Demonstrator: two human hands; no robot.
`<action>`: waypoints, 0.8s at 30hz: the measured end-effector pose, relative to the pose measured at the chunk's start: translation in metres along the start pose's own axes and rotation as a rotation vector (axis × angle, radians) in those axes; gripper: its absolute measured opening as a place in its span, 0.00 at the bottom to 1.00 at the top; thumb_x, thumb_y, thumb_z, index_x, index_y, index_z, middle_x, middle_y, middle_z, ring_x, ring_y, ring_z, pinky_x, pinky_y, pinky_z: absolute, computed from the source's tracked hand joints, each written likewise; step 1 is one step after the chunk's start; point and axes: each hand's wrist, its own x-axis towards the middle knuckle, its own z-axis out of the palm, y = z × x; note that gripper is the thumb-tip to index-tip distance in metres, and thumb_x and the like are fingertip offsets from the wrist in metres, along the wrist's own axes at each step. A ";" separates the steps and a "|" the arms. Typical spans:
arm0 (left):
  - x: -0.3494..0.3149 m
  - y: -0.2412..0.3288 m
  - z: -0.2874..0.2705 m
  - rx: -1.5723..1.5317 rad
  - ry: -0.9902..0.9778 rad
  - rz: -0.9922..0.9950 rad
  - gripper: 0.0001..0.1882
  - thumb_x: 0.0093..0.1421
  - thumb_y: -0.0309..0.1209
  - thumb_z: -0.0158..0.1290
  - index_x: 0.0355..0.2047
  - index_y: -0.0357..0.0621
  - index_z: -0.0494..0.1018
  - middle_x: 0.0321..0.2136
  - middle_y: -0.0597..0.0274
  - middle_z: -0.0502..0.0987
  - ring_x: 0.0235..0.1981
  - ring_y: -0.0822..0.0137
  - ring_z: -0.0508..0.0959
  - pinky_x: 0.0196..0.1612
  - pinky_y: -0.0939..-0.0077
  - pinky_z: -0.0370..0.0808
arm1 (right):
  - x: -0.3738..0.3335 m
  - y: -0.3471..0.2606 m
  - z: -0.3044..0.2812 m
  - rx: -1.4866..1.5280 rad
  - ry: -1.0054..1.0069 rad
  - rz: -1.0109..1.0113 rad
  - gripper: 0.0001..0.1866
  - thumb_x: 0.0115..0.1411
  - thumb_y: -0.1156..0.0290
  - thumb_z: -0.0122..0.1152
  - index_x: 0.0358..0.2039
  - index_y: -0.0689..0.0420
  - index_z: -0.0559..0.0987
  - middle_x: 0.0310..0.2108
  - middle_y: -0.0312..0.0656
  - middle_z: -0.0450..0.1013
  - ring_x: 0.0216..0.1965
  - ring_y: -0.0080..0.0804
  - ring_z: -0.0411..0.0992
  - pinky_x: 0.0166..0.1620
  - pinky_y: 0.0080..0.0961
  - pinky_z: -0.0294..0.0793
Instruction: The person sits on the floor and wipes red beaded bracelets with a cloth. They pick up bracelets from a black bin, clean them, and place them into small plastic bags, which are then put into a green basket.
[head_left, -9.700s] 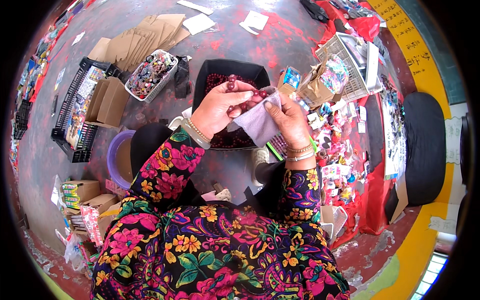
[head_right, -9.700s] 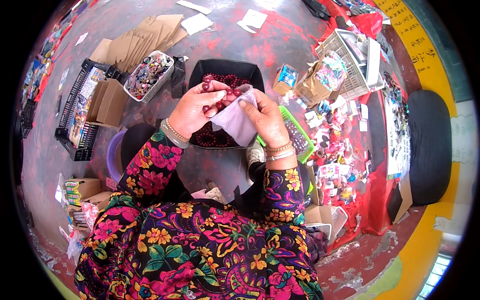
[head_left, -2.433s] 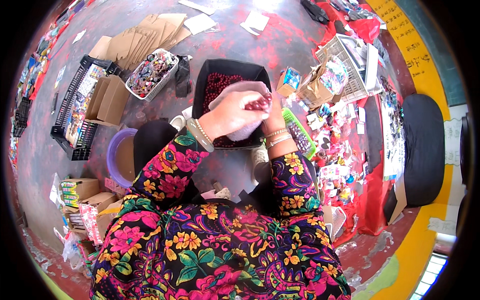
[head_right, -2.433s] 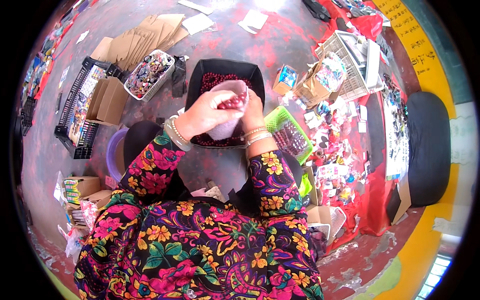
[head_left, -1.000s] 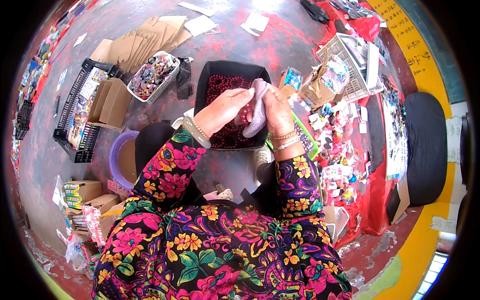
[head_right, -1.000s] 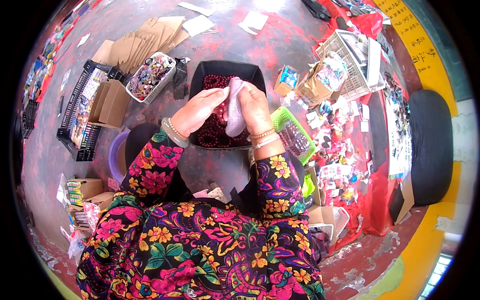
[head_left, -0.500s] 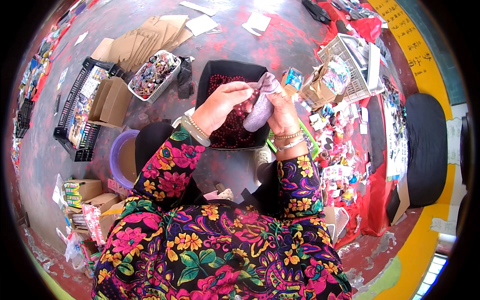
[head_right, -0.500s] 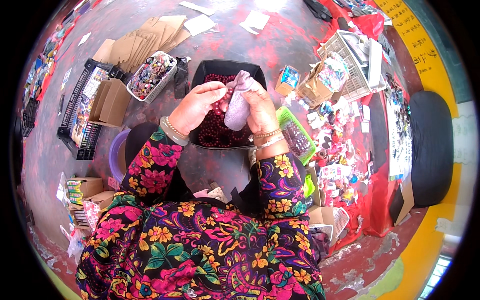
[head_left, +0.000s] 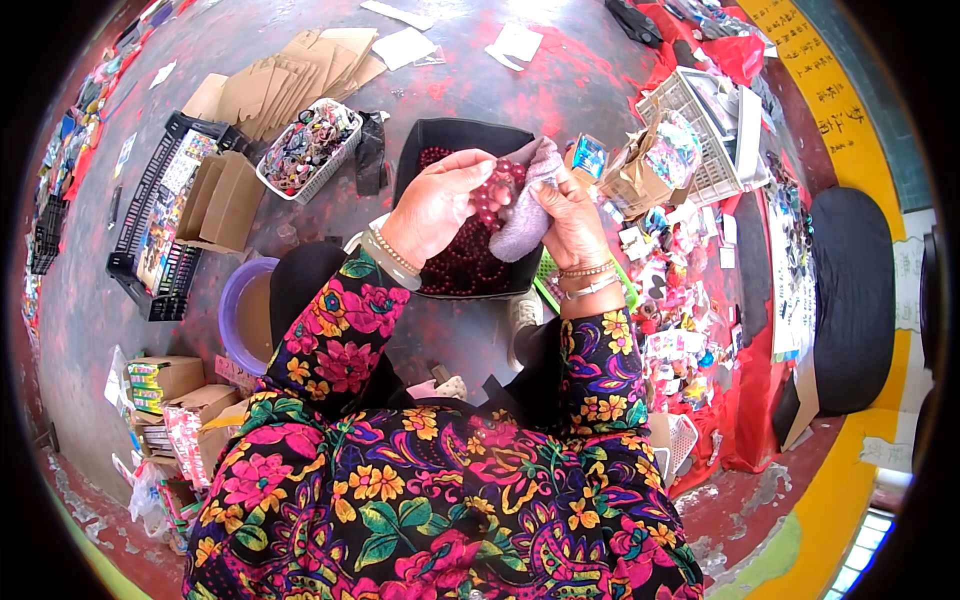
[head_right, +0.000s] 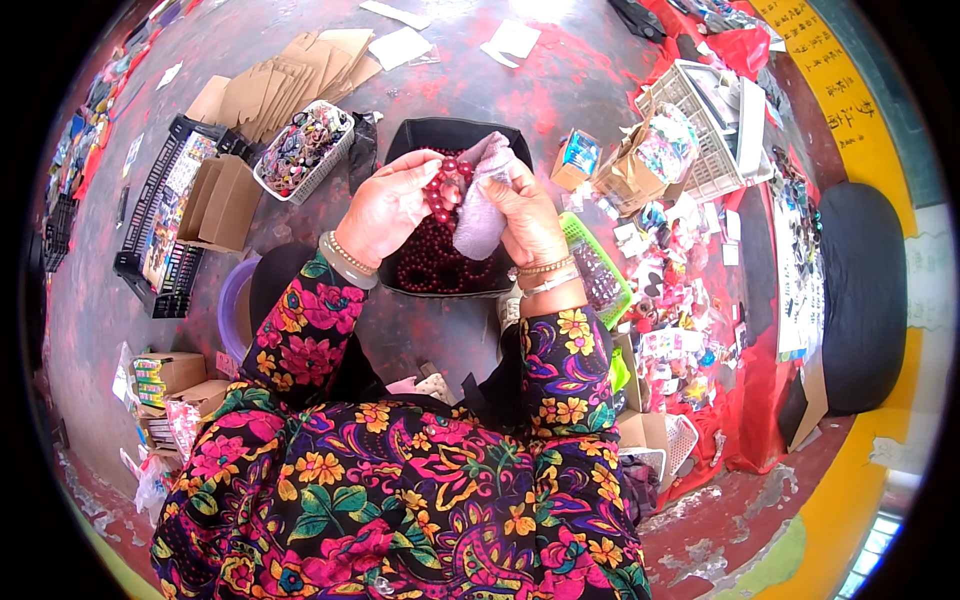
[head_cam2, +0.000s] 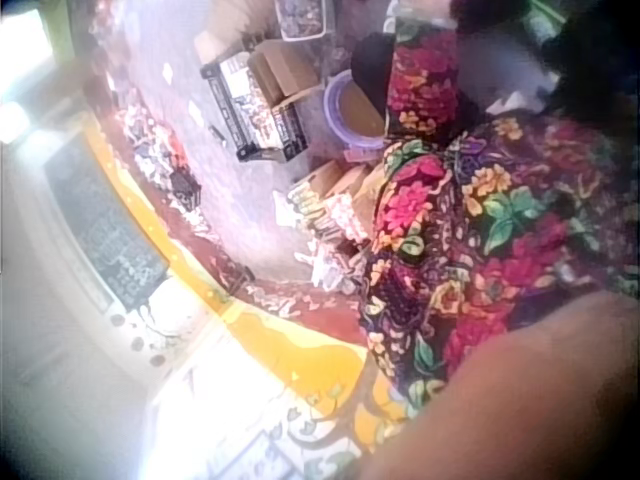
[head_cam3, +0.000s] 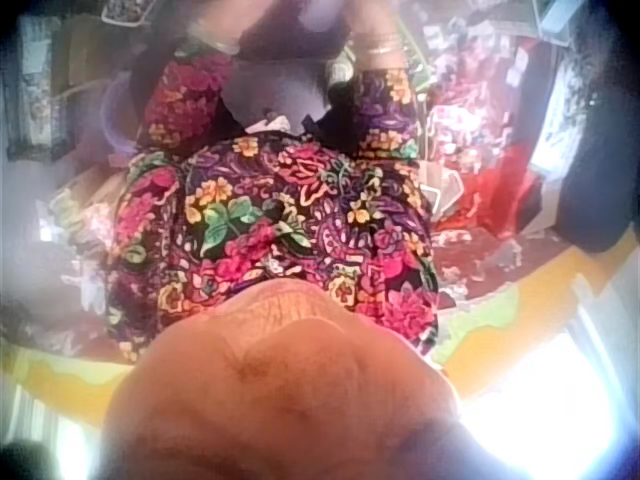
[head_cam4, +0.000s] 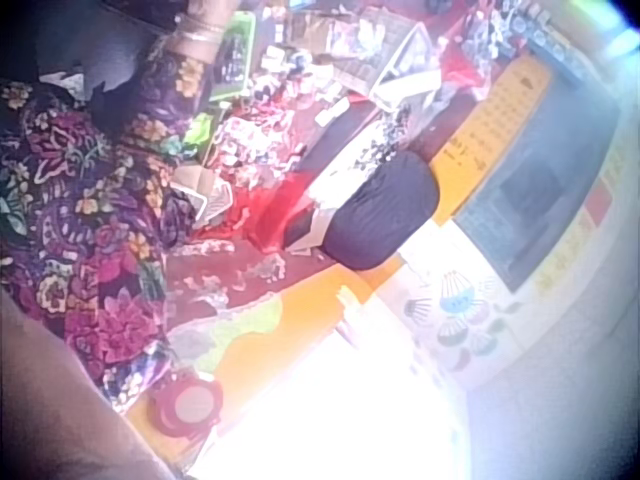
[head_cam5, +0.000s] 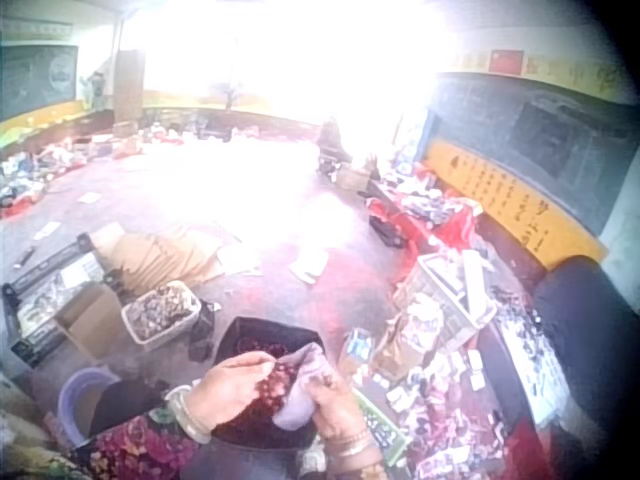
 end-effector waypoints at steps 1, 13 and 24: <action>-0.001 0.000 0.003 0.002 -0.002 -0.008 0.09 0.61 0.28 0.44 0.37 0.37 0.70 0.30 0.59 0.75 0.30 0.68 0.76 0.36 0.76 0.72 | 0.000 0.000 -0.002 -0.011 0.015 -0.023 0.13 0.58 0.76 0.52 0.44 0.59 0.71 0.39 0.37 0.71 0.40 0.25 0.70 0.44 0.24 0.70; -0.002 -0.003 0.003 0.270 -0.017 -0.138 0.10 0.61 0.33 0.47 0.33 0.38 0.71 0.26 0.63 0.74 0.27 0.70 0.74 0.33 0.75 0.72 | -0.003 -0.005 -0.007 -0.050 0.020 0.037 0.09 0.61 0.71 0.48 0.38 0.60 0.73 0.34 0.38 0.73 0.33 0.29 0.72 0.37 0.26 0.73; -0.005 0.000 0.010 0.286 -0.063 -0.080 0.11 0.63 0.32 0.41 0.37 0.37 0.68 0.26 0.60 0.74 0.30 0.70 0.74 0.36 0.77 0.70 | -0.003 0.000 -0.001 -0.398 0.014 -0.140 0.08 0.59 0.70 0.53 0.36 0.59 0.76 0.30 0.32 0.73 0.32 0.17 0.68 0.36 0.16 0.68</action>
